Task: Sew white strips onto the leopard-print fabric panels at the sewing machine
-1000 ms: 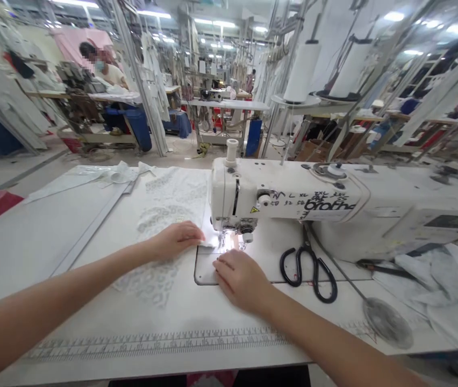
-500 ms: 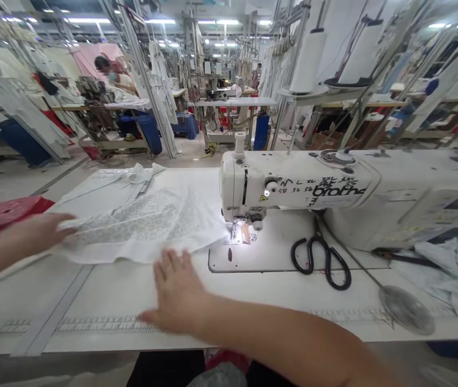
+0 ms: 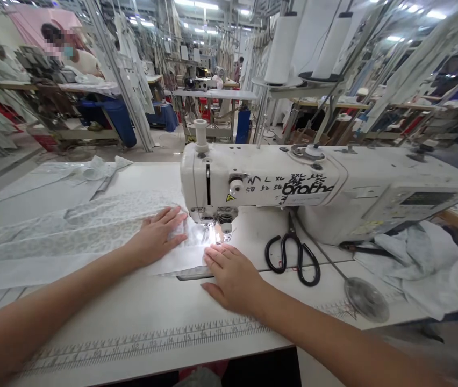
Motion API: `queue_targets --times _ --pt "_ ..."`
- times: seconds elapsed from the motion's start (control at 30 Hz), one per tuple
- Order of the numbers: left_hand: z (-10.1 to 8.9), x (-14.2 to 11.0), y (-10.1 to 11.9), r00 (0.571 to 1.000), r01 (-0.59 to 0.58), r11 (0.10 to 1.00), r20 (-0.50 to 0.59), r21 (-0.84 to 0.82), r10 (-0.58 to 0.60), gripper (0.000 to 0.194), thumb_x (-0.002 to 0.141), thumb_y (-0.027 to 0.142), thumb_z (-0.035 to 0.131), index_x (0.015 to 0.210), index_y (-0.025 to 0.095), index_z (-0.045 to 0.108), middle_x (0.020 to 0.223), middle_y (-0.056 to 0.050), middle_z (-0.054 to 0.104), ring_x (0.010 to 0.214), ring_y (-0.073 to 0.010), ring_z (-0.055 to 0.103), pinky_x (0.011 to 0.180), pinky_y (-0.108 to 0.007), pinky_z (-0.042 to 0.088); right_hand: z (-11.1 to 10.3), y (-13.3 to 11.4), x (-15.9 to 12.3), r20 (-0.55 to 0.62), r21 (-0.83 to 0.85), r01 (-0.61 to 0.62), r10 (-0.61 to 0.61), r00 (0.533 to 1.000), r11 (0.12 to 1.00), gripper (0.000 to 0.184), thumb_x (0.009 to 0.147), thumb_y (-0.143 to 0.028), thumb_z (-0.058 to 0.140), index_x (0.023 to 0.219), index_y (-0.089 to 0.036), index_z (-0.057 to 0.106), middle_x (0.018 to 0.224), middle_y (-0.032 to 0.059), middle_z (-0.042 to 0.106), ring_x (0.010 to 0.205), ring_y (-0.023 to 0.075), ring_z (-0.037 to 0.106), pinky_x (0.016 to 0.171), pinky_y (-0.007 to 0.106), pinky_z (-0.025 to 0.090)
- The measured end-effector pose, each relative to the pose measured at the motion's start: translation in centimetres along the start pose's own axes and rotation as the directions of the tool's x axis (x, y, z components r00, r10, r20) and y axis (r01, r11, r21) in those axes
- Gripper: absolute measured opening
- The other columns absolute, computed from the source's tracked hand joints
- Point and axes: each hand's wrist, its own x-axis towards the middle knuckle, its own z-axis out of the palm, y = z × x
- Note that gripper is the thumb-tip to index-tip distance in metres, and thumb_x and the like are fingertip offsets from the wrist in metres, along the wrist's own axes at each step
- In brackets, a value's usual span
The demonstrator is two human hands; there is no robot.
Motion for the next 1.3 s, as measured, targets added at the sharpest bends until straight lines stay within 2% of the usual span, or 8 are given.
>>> queue_targets --times 0.13,0.2,0.3,0.43,0.57,0.7,0.93,1.3 --pt "-0.6 1.0 0.2 0.999 0.048 0.999 0.000 0.018 -0.048 0.051 0.088 0.047 0.036 0.132 0.021 0.037 0.146 -0.013 0.027 0.134 -0.0379 0.016 0.093 -0.065 0.027 0.3 0.7 0.6 -0.021 0.036 -0.022 0.023 1.000 0.999 0.041 0.089 -0.031 0.045 0.120 -0.004 0.053 0.126 0.0156 0.054 0.121 0.0272 0.043 0.105 0.046 0.033" --pt "-0.9 1.4 0.9 0.998 0.021 0.999 -0.055 0.027 -0.019 0.040 0.088 0.041 0.037 0.120 0.019 0.046 0.137 -0.014 0.040 0.132 -0.0359 0.023 0.093 -0.061 0.031 0.5 0.8 0.7 -0.061 0.059 -0.013 0.017 0.998 0.998 0.039 0.089 -0.029 0.044 0.118 -0.004 0.053 0.124 0.0151 0.055 0.120 0.0267 0.043 0.105 0.046 0.033" --pt "-0.7 2.3 2.1 0.989 -0.122 0.993 -0.087 -0.003 0.121 0.029 0.090 0.036 0.035 0.085 0.018 0.058 0.096 -0.010 0.062 0.118 -0.0293 0.044 0.088 -0.047 0.040 0.7 1.0 0.4 -0.113 0.071 -0.013 0.021 0.993 0.997 0.036 0.088 -0.026 0.045 0.118 -0.008 0.053 0.123 0.0139 0.056 0.121 0.0273 0.042 0.103 0.049 0.034" --pt "0.6 3.9 2.5 0.980 -0.181 0.982 -0.091 -0.053 0.176 0.042 0.090 0.041 0.036 0.058 0.019 0.051 0.060 -0.006 0.055 0.092 -0.0268 0.057 0.078 -0.042 0.045 0.6 1.3 0.1 -0.130 0.063 -0.045 0.053 0.990 0.997 0.034 0.086 -0.025 0.047 0.115 -0.010 0.054 0.121 0.0136 0.057 0.119 0.0285 0.043 0.100 0.050 0.036" --pt "1.3 4.8 2.1 0.974 -0.206 0.975 -0.117 -0.078 0.196 0.038 0.089 0.040 0.039 0.062 0.018 0.055 0.066 -0.006 0.059 0.084 -0.0243 0.058 0.082 -0.042 0.044 0.4 1.3 0.2 -0.134 0.070 -0.074 0.082 0.988 0.995 0.032 0.085 -0.024 0.047 0.113 -0.011 0.055 0.118 0.0126 0.059 0.116 0.0275 0.046 0.099 0.048 0.037" --pt "0.8 3.4 2.6 0.965 -0.212 0.969 -0.184 -0.126 0.187 0.025 0.088 0.030 0.043 0.072 0.018 0.058 0.076 -0.006 0.061 0.082 -0.0210 0.058 0.080 -0.038 0.047 0.3 1.3 0.2 -0.129 0.076 -0.088 0.097 0.987 0.993 0.033 0.086 -0.027 0.046 0.115 -0.012 0.054 0.119 0.0122 0.059 0.114 0.0276 0.046 0.097 0.048 0.038" --pt "1.1 -0.9 3.9 0.932 -0.358 0.899 -0.153 -0.252 0.328 0.024 0.089 0.021 0.041 0.107 0.019 0.057 0.118 -0.006 0.058 0.113 -0.0195 0.049 0.097 -0.038 0.043 0.2 1.4 0.2 -0.084 0.051 -0.108 0.112 0.990 0.993 0.037 0.086 -0.032 0.047 0.115 -0.010 0.055 0.119 0.0124 0.058 0.113 0.0295 0.045 0.097 0.048 0.036" --pt "1.4 0.0 2.9 0.924 -0.381 0.901 -0.135 -0.209 0.359 0.029 0.091 0.022 0.039 0.116 0.023 0.054 0.125 -0.004 0.056 0.122 -0.0209 0.044 0.100 -0.042 0.039 0.1 1.4 0.7 -0.015 0.015 -0.170 0.171 0.985 0.985 0.049 0.084 -0.038 0.047 0.124 -0.008 0.050 0.126 0.0139 0.054 0.114 0.0322 0.044 0.095 0.051 0.036"
